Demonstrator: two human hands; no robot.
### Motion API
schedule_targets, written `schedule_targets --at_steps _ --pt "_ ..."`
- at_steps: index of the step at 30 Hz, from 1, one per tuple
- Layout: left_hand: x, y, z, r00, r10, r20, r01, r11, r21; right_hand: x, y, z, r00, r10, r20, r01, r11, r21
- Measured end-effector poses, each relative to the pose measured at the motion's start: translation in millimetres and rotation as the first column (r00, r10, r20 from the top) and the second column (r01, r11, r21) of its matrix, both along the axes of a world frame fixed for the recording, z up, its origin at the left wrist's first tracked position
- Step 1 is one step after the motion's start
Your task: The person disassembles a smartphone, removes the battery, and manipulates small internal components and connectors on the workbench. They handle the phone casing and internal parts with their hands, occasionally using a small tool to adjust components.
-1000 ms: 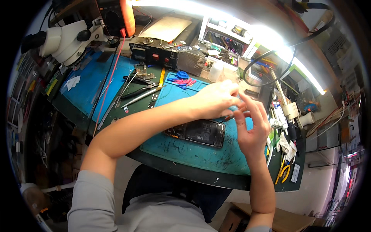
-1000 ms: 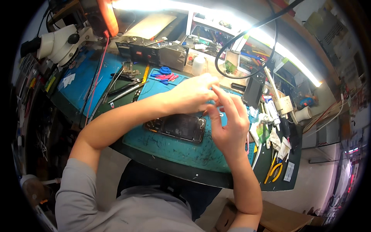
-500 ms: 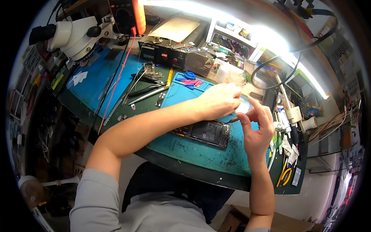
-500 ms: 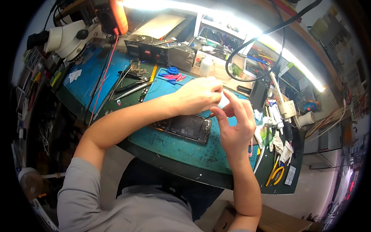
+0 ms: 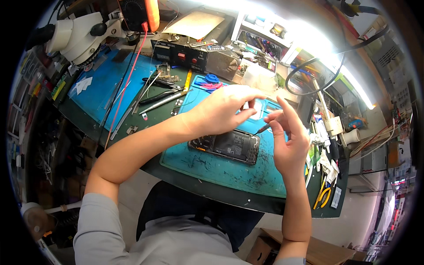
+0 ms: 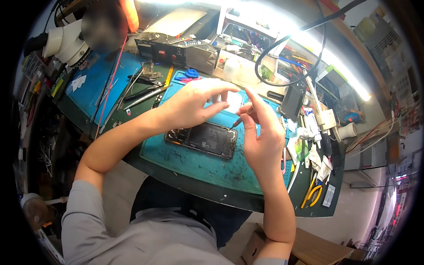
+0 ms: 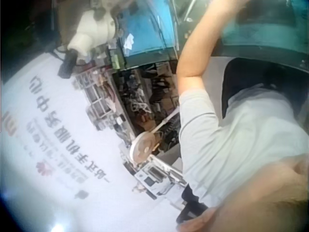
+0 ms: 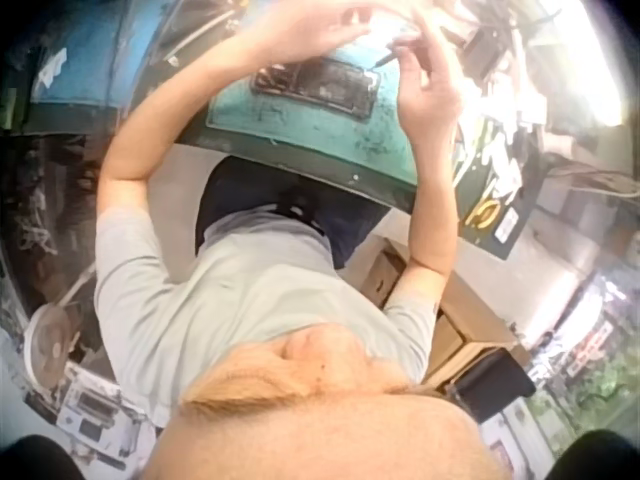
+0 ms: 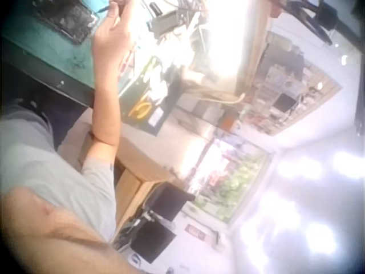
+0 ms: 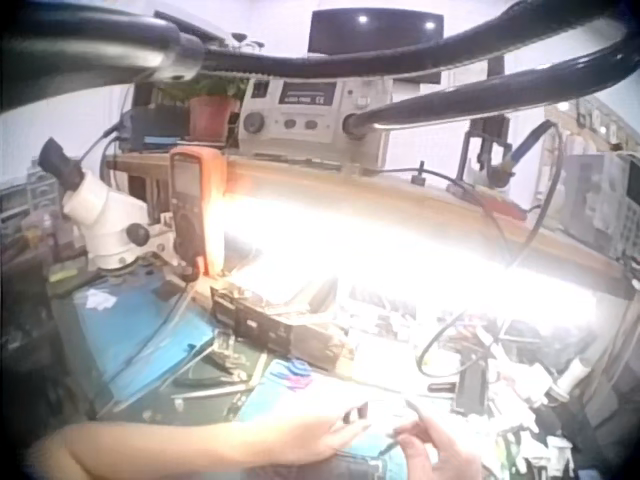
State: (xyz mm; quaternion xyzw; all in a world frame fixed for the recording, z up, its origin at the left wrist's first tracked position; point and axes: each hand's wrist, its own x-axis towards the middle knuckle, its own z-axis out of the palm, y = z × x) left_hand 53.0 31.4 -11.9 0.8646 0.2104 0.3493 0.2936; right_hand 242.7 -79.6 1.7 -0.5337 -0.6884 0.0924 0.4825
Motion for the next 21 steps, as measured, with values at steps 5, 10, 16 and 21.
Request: schedule_targets --at_steps 5,10,16,21 --pt "10 -23 1 0.946 -0.204 0.251 0.306 0.821 -0.483 -3 5 2 0.992 -0.028 0.120 0.018 0.996 0.084" --pt "14 -22 12 0.993 -0.121 -0.010 0.109 0.922 -0.371 -1 6 5 0.971 -0.043 0.234 0.007 0.988 0.153" --pt "21 -18 -2 0.957 -0.250 0.148 0.284 0.912 -0.296 0 2 1 0.993 0.039 -0.109 -0.046 0.997 -0.064" --pt "18 -19 7 0.979 -0.161 -0.124 0.124 0.957 -0.261 -6 3 12 0.977 0.008 0.215 -0.023 0.998 0.067"
